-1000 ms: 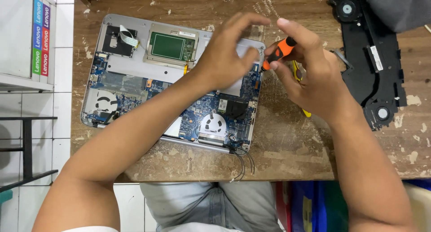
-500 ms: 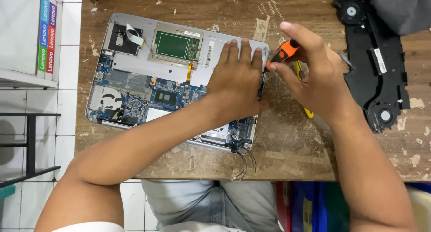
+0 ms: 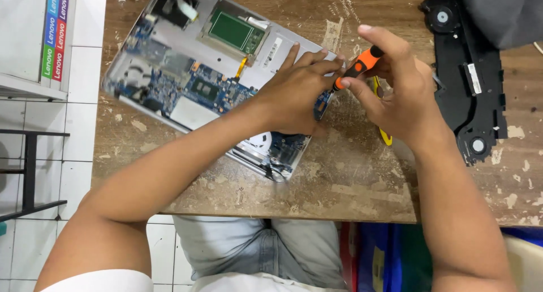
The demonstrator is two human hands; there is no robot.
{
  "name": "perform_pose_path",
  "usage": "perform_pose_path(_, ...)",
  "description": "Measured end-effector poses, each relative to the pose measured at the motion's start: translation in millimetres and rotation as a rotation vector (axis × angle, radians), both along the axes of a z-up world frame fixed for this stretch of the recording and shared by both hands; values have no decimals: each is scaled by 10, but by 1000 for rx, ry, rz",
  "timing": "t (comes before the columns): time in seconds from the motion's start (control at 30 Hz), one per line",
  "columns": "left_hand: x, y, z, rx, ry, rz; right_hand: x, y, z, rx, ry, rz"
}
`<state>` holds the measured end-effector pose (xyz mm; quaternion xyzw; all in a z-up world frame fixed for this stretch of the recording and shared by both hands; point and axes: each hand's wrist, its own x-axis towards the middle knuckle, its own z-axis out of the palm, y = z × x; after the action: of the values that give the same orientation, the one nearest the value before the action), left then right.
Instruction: Disassembling internal components of a laptop using a screwdriver on a repair bench.
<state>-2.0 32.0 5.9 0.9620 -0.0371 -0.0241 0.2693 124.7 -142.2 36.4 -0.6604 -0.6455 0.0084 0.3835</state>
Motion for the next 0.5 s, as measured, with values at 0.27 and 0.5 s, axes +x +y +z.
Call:
perform_pose_path(0.27,-54,154,96,-68,9,-257,-58,-17,2,-7,-18,128)
perform_pose_path(0.5,-44,179,144,-127,-3,-375,-94,-24,27,-51,28,179)
